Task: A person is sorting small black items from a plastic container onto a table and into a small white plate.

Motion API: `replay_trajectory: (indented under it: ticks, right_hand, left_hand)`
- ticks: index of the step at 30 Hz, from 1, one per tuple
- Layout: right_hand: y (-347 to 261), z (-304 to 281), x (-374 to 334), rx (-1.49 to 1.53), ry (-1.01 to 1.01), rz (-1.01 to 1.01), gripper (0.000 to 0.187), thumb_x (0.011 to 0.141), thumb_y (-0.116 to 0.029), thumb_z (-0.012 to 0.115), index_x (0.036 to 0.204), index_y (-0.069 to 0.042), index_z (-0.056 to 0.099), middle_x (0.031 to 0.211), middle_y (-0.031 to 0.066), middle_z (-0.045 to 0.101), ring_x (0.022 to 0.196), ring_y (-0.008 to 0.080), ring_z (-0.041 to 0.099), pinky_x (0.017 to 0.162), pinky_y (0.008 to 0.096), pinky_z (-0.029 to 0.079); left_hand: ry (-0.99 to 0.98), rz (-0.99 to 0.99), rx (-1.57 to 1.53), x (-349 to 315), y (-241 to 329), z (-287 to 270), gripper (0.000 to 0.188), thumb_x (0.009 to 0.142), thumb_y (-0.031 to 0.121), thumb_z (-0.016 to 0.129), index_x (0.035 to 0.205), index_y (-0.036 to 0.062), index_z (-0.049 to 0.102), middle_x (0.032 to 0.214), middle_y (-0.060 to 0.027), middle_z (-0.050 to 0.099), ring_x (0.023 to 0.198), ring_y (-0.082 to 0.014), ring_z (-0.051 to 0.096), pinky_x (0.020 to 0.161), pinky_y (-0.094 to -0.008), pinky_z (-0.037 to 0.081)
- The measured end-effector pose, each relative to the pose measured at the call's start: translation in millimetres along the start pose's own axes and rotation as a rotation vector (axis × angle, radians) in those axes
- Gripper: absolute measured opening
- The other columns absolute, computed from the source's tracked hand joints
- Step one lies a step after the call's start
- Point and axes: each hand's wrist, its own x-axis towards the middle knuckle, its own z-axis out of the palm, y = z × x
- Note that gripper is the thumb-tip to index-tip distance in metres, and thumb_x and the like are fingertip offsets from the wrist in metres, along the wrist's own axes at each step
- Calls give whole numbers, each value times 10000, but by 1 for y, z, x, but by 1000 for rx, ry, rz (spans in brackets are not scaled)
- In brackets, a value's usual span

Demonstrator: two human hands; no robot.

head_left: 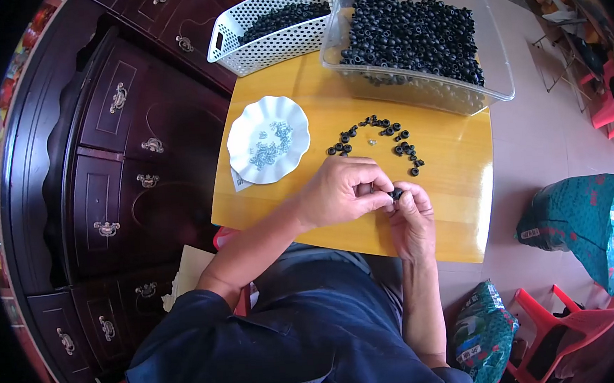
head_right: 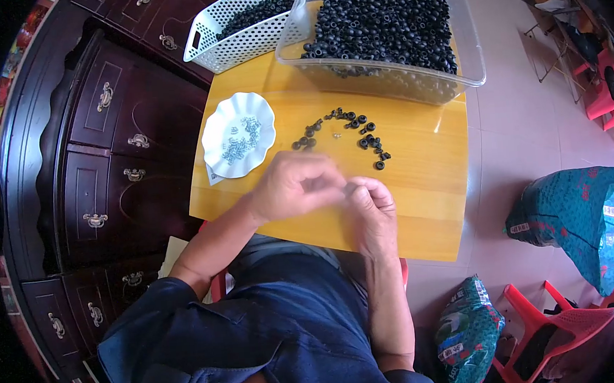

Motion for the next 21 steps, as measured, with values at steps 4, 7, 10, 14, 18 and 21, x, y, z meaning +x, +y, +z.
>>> replay_trajectory:
  ticks: [4, 7, 10, 14, 18, 21]
  right_hand:
    - [-1, 4, 0, 18, 27, 17, 156, 953, -106, 681, 1095, -44, 700, 977, 27, 696, 875, 114, 630, 803, 256, 507]
    - [-1, 5, 0, 27, 33, 7, 155, 955, -103, 677, 1096, -44, 700, 985, 28, 697, 882, 112, 632, 807, 260, 510]
    - [0, 6, 1, 18, 46, 10, 153, 959, -101, 670, 1098, -45, 700, 990, 30, 700, 889, 109, 633, 811, 260, 511]
    - [1, 3, 1, 16, 52, 17, 171, 963, -117, 662, 1114, -40, 691, 983, 47, 701, 856, 123, 643, 799, 267, 527]
    - [0, 1, -1, 25, -9, 37, 191, 968, -132, 654, 1128, -28, 672, 1021, 76, 705, 870, 143, 654, 816, 282, 539]
    - [-4, 5, -2, -43, -29, 49, 256, 946, -154, 695, 1157, -32, 618, 992, 59, 693, 871, 130, 645, 804, 269, 526]
  left_hand:
    - [57, 90, 87, -1, -1, 6, 113, 778, 13, 763, 862, 48, 697, 767, -74, 662, 651, -212, 645, 572, -311, 482]
    - [112, 179, 136, -1, -2, 8, 116, 769, -1, 751, 853, 54, 691, 768, -78, 658, 657, -244, 652, 574, -332, 497]
    - [127, 238, 205, 1, -1, 8, 125, 762, -1, 750, 851, 58, 686, 768, -75, 652, 657, -259, 649, 580, -344, 506]
    - [115, 249, 247, 1, 0, 6, 130, 758, 4, 754, 849, 62, 682, 771, -79, 650, 655, -265, 644, 579, -343, 505]
    - [4, 75, 88, 0, 1, 0, 145, 760, 22, 774, 869, 66, 689, 761, -55, 648, 645, -212, 638, 577, -307, 486]
    - [-113, -96, -67, 3, 11, -11, 196, 742, 51, 803, 912, 56, 706, 760, -13, 643, 673, -124, 632, 586, -274, 493]
